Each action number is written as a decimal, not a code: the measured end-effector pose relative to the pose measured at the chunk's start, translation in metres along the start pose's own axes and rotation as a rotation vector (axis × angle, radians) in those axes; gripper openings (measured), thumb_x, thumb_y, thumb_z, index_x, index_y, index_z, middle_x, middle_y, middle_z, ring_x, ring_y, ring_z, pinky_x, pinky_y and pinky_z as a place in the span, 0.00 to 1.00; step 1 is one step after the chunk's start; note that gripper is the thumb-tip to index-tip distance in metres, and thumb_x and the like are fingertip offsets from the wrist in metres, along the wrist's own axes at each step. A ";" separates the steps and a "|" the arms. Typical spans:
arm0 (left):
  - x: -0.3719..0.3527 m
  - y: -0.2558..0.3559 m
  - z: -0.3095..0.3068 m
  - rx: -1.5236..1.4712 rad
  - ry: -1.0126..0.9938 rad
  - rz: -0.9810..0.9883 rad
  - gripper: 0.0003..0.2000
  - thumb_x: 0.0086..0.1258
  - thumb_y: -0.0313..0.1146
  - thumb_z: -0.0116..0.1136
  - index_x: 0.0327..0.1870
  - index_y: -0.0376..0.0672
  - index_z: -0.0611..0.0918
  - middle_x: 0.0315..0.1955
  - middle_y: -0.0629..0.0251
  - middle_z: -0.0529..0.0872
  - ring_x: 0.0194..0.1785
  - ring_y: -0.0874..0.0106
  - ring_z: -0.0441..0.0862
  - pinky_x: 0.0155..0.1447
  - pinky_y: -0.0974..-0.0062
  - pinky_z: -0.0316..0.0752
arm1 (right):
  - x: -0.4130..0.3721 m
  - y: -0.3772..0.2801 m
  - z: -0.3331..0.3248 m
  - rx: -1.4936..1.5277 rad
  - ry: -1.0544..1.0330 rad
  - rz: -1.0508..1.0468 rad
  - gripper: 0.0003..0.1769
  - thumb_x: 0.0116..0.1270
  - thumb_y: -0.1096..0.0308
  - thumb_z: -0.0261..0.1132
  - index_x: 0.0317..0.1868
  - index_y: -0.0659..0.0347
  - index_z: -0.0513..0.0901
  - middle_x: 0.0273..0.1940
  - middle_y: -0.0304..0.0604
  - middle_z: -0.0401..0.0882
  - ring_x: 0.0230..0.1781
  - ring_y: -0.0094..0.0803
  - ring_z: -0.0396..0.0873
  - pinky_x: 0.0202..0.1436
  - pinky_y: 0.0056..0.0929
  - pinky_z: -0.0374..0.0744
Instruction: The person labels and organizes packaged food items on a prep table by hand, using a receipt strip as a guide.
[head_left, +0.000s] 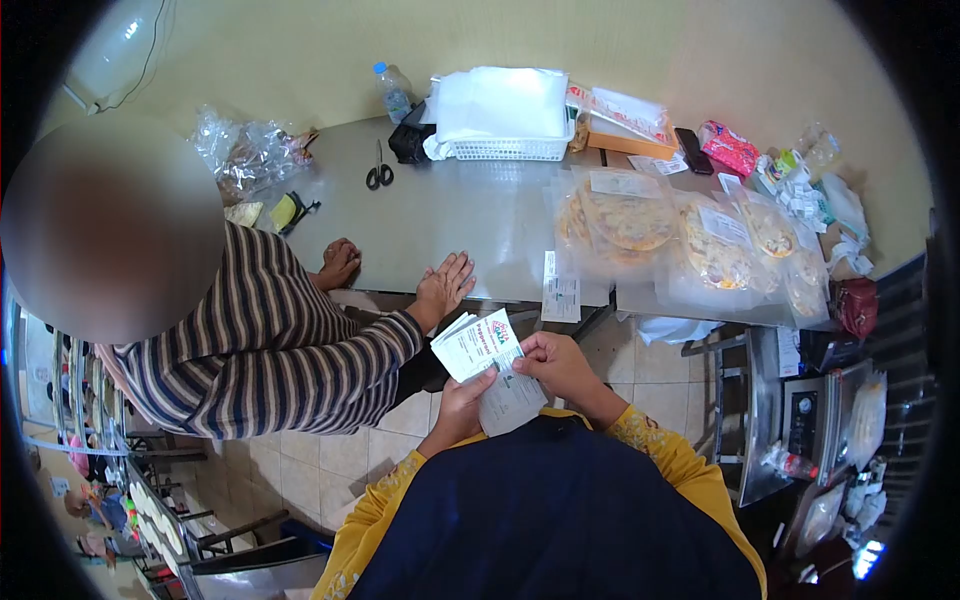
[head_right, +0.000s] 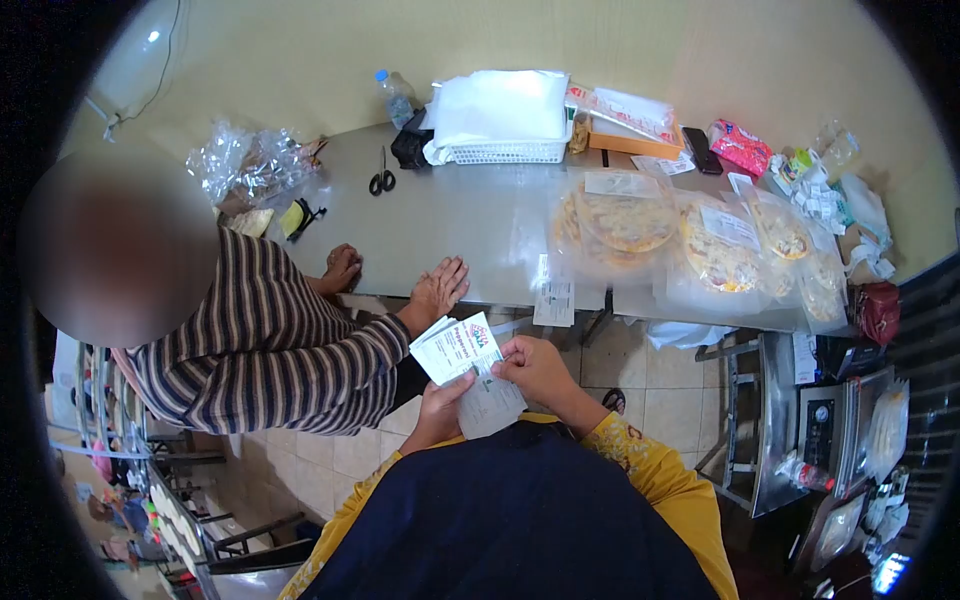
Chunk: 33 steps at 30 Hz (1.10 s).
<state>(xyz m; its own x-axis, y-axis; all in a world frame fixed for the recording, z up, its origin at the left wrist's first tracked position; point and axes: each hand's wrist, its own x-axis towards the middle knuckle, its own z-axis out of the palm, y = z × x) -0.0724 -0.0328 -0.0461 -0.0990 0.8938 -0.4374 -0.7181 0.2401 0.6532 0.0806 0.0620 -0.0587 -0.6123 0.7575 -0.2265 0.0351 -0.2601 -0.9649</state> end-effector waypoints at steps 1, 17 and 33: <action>-0.001 0.001 -0.002 0.003 -0.002 -0.004 0.20 0.62 0.27 0.57 0.56 0.36 0.70 0.47 0.59 0.78 0.52 0.64 0.76 0.57 0.63 0.69 | 0.000 0.000 0.001 -0.002 0.002 0.012 0.09 0.56 0.73 0.67 0.36 0.68 0.77 0.27 0.39 0.80 0.25 0.19 0.76 0.29 0.19 0.74; 0.000 0.003 -0.026 -0.017 0.058 -0.108 0.15 0.67 0.25 0.49 0.55 0.35 0.70 0.47 0.53 0.80 0.50 0.60 0.78 0.56 0.62 0.72 | 0.058 0.054 -0.060 0.596 0.205 0.595 0.10 0.58 0.62 0.68 0.28 0.58 0.78 0.23 0.35 0.75 0.16 0.24 0.70 0.19 0.20 0.70; -0.005 0.020 -0.024 0.017 0.089 -0.044 0.17 0.64 0.23 0.48 0.55 0.33 0.69 0.47 0.49 0.79 0.50 0.58 0.78 0.57 0.63 0.72 | 0.108 0.089 -0.082 0.730 0.149 0.797 0.07 0.58 0.64 0.66 0.27 0.57 0.79 0.15 0.29 0.72 0.12 0.17 0.67 0.14 0.16 0.67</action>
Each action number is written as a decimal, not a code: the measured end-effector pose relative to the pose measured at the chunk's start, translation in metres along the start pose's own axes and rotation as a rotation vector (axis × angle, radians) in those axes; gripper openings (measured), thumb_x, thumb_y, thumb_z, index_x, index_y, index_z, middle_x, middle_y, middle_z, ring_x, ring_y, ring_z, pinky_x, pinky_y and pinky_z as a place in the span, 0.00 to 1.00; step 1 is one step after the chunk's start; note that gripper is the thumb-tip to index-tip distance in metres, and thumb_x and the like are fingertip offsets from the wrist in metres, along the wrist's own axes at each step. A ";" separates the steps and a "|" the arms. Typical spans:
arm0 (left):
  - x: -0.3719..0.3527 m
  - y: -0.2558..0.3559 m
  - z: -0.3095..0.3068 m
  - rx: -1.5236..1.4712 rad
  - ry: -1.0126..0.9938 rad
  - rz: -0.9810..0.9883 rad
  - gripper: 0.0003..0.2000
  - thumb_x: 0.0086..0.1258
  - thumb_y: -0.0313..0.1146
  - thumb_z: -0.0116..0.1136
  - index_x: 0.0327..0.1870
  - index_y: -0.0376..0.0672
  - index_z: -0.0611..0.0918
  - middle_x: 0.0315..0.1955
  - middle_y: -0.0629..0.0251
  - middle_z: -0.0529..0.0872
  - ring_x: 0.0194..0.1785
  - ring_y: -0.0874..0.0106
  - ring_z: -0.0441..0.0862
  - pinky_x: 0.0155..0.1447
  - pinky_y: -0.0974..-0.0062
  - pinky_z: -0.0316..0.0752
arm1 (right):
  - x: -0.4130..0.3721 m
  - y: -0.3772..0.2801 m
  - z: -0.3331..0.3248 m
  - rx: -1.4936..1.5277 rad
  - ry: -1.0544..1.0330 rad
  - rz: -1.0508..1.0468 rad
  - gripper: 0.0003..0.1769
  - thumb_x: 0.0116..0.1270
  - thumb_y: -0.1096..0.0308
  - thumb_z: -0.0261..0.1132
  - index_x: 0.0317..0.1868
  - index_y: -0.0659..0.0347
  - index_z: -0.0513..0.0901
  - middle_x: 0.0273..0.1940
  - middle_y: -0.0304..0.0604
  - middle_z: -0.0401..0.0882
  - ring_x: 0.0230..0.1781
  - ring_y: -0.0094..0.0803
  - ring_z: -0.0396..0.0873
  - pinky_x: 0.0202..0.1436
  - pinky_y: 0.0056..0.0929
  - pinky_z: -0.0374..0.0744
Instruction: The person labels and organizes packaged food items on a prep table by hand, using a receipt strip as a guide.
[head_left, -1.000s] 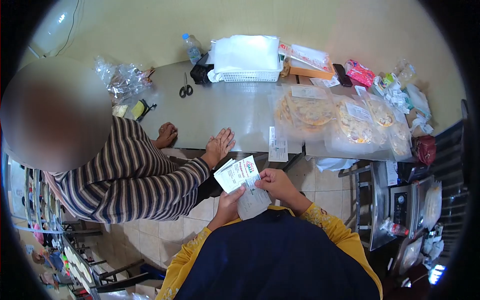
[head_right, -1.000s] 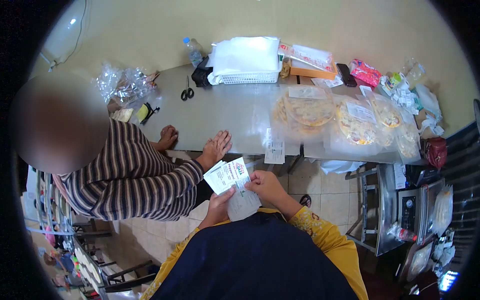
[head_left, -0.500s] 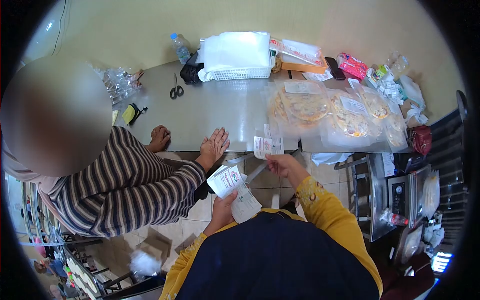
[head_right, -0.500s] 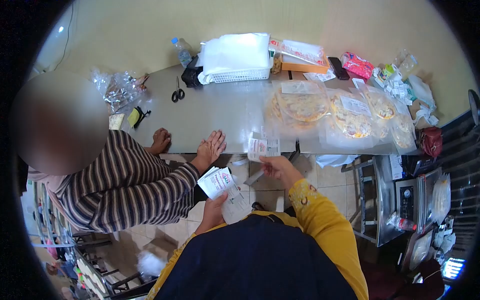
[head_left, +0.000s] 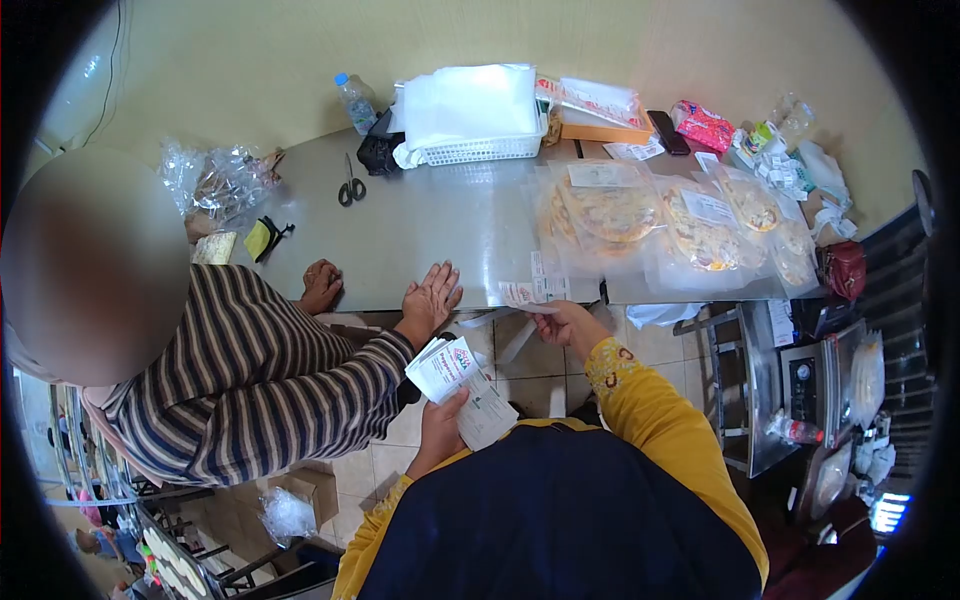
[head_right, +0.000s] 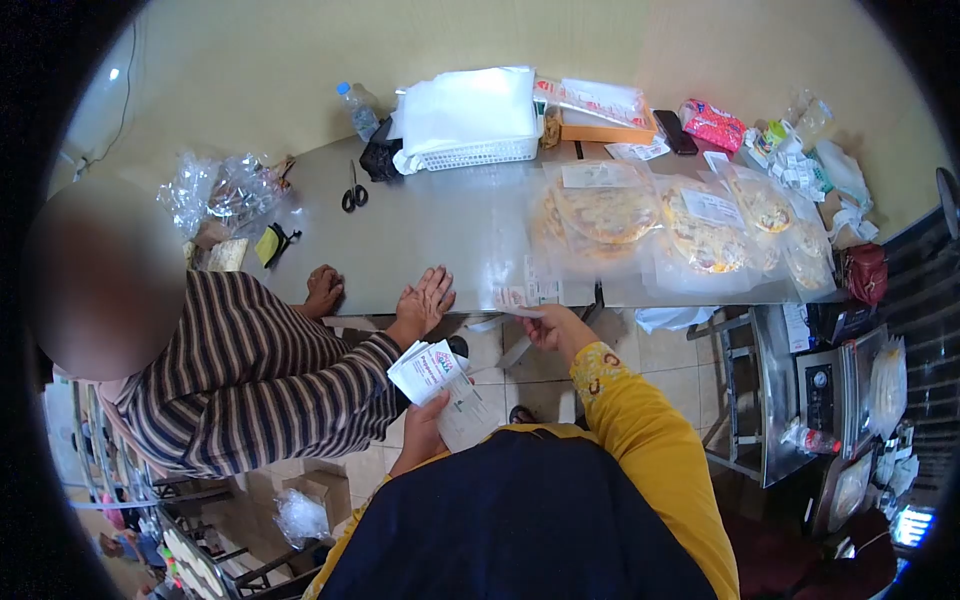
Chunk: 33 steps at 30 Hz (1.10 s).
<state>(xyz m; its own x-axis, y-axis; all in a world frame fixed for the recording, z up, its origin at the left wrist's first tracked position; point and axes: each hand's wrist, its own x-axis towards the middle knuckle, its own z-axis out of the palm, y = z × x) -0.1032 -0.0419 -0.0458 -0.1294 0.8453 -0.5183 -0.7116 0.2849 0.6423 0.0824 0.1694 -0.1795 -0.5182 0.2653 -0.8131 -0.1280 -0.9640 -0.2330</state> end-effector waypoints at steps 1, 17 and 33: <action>0.002 -0.003 -0.004 0.000 0.013 0.002 0.18 0.64 0.23 0.47 0.56 0.32 0.69 0.47 0.49 0.79 0.51 0.58 0.78 0.57 0.62 0.71 | 0.002 -0.001 -0.003 0.026 -0.002 -0.005 0.08 0.58 0.64 0.66 0.27 0.58 0.78 0.15 0.30 0.72 0.12 0.18 0.67 0.14 0.17 0.67; 0.005 0.014 -0.002 -0.081 -0.163 -0.084 0.27 0.59 0.30 0.52 0.61 0.35 0.64 0.52 0.46 0.75 0.55 0.56 0.74 0.60 0.61 0.68 | -0.022 -0.023 -0.040 -1.143 1.055 -1.020 0.12 0.54 0.62 0.66 0.27 0.64 0.79 0.23 0.49 0.79 0.25 0.34 0.79 0.28 0.34 0.76; -0.003 0.029 -0.016 -0.152 -0.313 -0.183 0.31 0.55 0.32 0.57 0.63 0.41 0.62 0.53 0.54 0.73 0.48 0.56 0.78 0.45 0.53 0.78 | -0.068 0.058 0.089 -1.318 -0.207 -1.464 0.12 0.53 0.69 0.64 0.39 0.60 0.78 0.32 0.50 0.80 0.33 0.47 0.79 0.39 0.41 0.76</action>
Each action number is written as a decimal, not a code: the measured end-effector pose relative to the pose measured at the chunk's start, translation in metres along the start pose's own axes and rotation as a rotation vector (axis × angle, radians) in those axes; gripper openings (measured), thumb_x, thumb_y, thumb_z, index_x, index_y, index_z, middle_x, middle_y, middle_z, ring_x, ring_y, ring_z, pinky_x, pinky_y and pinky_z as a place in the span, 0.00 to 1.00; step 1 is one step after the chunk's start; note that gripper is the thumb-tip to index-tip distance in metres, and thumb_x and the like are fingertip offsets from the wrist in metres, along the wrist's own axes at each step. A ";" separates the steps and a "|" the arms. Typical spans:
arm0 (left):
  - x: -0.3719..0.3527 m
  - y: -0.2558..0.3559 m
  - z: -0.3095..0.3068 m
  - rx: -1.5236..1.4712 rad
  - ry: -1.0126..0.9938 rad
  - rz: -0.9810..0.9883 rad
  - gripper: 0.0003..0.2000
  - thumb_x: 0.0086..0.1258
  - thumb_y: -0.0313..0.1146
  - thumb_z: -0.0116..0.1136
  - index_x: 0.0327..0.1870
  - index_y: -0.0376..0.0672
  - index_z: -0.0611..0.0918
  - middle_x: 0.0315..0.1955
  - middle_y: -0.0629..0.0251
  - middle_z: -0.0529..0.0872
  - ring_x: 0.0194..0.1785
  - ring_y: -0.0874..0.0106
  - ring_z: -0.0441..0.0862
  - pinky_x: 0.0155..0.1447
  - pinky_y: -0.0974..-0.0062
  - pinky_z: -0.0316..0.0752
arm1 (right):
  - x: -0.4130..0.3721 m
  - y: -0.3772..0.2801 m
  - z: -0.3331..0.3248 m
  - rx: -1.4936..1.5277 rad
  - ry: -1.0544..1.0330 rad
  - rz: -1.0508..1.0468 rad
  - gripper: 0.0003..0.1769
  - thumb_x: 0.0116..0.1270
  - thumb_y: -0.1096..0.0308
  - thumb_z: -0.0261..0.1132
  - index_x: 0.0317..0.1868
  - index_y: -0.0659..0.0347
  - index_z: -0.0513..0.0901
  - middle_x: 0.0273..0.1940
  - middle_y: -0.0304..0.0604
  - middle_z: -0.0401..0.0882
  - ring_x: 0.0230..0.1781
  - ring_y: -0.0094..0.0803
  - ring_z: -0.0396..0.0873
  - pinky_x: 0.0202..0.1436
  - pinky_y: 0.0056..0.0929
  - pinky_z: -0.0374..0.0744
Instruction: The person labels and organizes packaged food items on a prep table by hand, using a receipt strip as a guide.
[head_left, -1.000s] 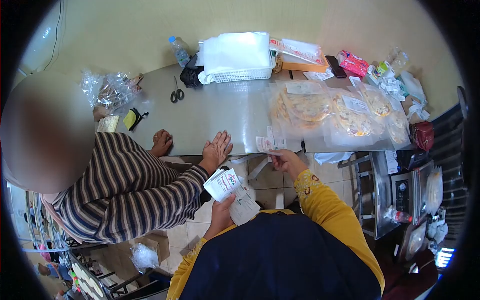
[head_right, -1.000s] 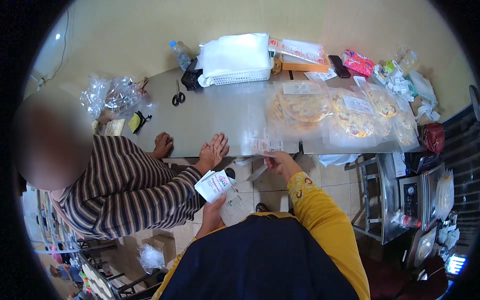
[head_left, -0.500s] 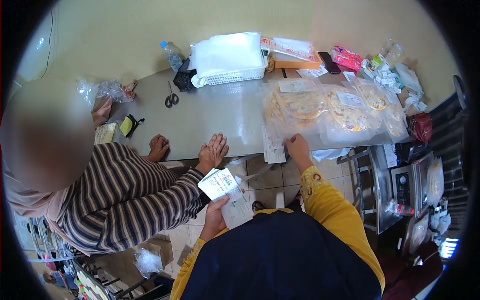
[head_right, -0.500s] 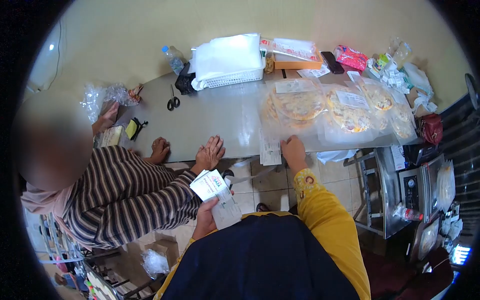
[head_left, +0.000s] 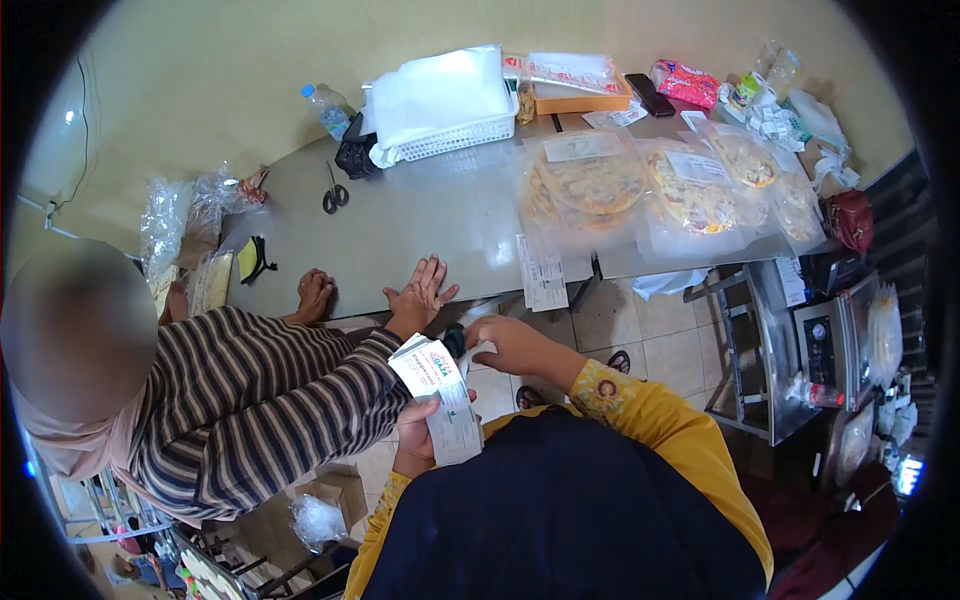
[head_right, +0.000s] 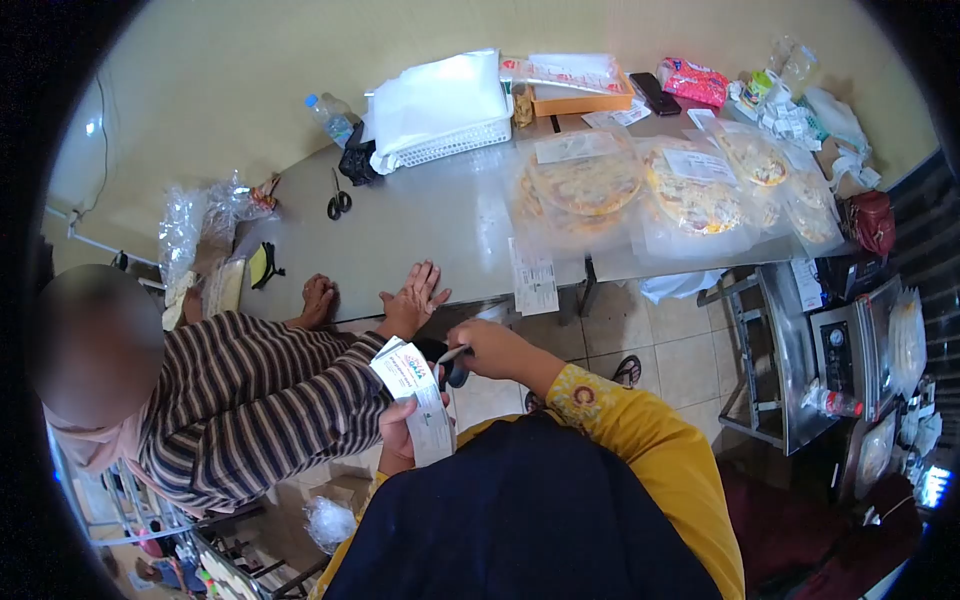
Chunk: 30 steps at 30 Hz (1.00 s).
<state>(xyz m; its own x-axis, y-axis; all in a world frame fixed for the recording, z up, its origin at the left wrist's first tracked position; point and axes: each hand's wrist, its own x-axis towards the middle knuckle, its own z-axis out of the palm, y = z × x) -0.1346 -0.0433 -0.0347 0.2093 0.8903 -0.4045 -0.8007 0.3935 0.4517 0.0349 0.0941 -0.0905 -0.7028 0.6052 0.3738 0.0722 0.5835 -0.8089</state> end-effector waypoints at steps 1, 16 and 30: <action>-0.001 0.001 0.003 0.015 -0.015 0.030 0.31 0.55 0.32 0.57 0.63 0.41 0.61 0.55 0.55 0.72 0.48 0.57 0.78 0.44 0.53 0.78 | 0.001 0.000 0.002 0.029 -0.020 0.093 0.11 0.54 0.69 0.64 0.38 0.60 0.78 0.32 0.50 0.80 0.32 0.48 0.79 0.39 0.42 0.75; -0.053 0.049 0.026 -0.108 -0.609 0.250 0.30 0.60 0.22 0.45 0.67 0.48 0.61 0.64 0.66 0.65 0.56 0.53 0.72 0.57 0.37 0.63 | -0.249 0.133 0.041 -0.471 -0.258 0.896 0.09 0.53 0.61 0.61 0.34 0.50 0.84 0.32 0.43 0.82 0.37 0.44 0.79 0.41 0.43 0.76; -0.053 0.038 0.058 -0.145 -0.434 0.428 0.28 0.65 0.23 0.46 0.68 0.47 0.57 0.65 0.71 0.63 0.57 0.60 0.74 0.53 0.46 0.72 | -0.537 0.107 -0.156 -0.379 0.155 1.771 0.14 0.52 0.58 0.65 0.33 0.59 0.83 0.30 0.46 0.81 0.29 0.37 0.80 0.33 0.36 0.78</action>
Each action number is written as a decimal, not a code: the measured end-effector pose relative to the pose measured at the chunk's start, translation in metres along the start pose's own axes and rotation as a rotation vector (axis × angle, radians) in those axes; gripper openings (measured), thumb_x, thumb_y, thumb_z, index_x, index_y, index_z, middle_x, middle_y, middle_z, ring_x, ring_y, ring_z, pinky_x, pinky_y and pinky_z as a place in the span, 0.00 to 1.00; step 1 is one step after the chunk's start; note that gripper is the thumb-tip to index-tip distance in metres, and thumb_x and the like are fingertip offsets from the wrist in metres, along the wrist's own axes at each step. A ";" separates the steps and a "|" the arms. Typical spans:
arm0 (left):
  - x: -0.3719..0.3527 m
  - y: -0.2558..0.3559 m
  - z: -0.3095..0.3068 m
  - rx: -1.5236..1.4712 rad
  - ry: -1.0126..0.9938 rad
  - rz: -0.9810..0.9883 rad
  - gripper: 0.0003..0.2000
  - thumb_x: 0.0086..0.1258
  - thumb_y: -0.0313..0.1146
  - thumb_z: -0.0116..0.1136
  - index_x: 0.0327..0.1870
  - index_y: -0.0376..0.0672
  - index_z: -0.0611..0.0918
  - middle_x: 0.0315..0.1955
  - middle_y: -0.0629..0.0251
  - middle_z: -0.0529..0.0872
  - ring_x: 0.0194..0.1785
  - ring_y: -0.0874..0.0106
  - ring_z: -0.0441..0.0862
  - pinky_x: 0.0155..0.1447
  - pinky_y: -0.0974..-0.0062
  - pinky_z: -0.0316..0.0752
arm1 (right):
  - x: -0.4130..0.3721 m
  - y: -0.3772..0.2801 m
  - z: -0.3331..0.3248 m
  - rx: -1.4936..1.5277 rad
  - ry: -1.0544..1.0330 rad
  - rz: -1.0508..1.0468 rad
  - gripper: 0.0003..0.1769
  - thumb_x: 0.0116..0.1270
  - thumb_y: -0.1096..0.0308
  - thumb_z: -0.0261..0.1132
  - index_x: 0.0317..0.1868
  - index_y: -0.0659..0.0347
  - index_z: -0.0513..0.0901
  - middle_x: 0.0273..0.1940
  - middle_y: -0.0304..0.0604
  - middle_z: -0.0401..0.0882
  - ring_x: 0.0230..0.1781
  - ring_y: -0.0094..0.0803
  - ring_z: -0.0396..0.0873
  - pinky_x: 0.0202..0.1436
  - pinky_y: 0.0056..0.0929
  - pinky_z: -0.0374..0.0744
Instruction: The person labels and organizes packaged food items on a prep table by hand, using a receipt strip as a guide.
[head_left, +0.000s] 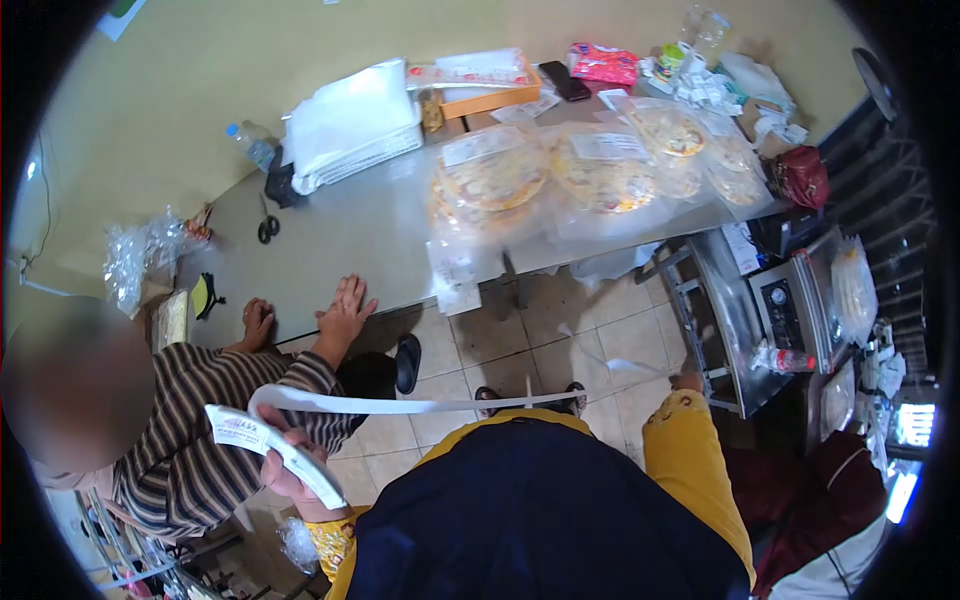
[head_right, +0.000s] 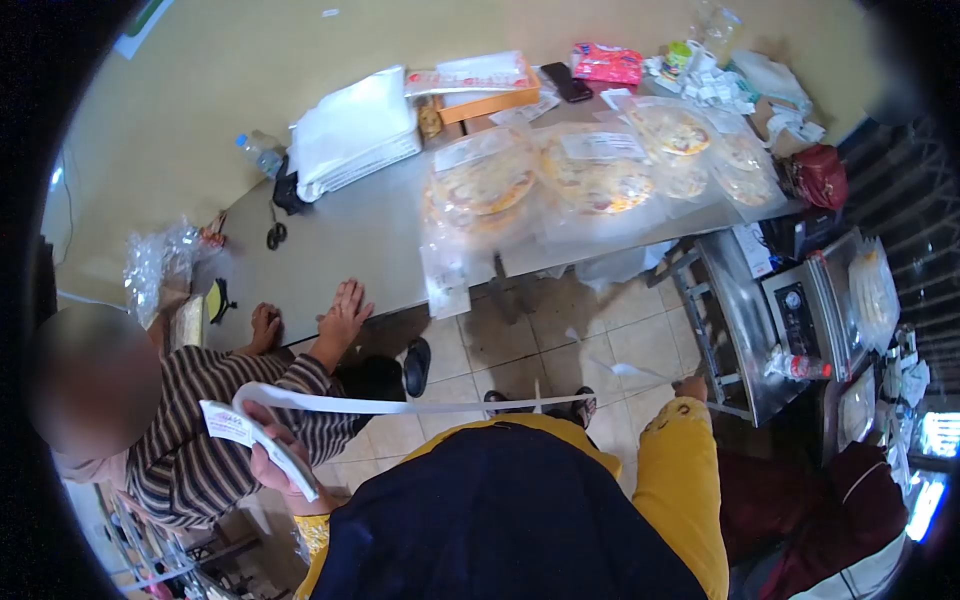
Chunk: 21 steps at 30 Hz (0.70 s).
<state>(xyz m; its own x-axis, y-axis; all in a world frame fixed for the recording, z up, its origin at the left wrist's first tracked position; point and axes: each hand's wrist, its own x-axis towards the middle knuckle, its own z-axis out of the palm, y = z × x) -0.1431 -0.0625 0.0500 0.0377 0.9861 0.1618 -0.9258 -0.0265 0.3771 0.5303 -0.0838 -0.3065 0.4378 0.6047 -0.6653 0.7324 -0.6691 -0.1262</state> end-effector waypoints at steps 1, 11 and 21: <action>0.000 -0.005 -0.003 0.050 0.096 -0.019 0.29 0.64 0.23 0.47 0.68 0.46 0.56 0.65 0.69 0.63 0.56 0.58 0.74 0.52 0.46 0.73 | -0.008 0.000 -0.018 0.265 -0.034 0.083 0.14 0.51 0.59 0.66 0.33 0.61 0.82 0.28 0.45 0.81 0.26 0.36 0.79 0.30 0.34 0.77; 0.053 -0.215 0.006 0.289 0.391 -0.717 0.30 0.53 0.31 0.60 0.60 0.37 0.67 0.47 0.50 0.78 0.49 0.55 0.78 0.55 0.59 0.73 | -0.120 -0.164 -0.135 0.239 -0.017 -0.705 0.40 0.45 0.46 0.71 0.54 0.64 0.70 0.46 0.58 0.76 0.48 0.49 0.75 0.52 0.40 0.73; 0.067 -0.294 0.020 0.209 0.237 -0.952 0.28 0.53 0.30 0.59 0.59 0.37 0.69 0.46 0.46 0.79 0.48 0.55 0.79 0.54 0.58 0.73 | -0.162 -0.213 -0.106 0.525 0.072 -1.200 0.14 0.56 0.60 0.64 0.37 0.62 0.79 0.40 0.51 0.76 0.40 0.48 0.75 0.46 0.38 0.74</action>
<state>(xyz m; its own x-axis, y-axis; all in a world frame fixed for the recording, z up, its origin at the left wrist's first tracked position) 0.1392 0.0076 -0.0317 0.6318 0.6179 -0.4681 -0.4632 0.7851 0.4112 0.3588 0.0064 -0.0933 -0.3017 0.9482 0.0994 0.4012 0.2208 -0.8889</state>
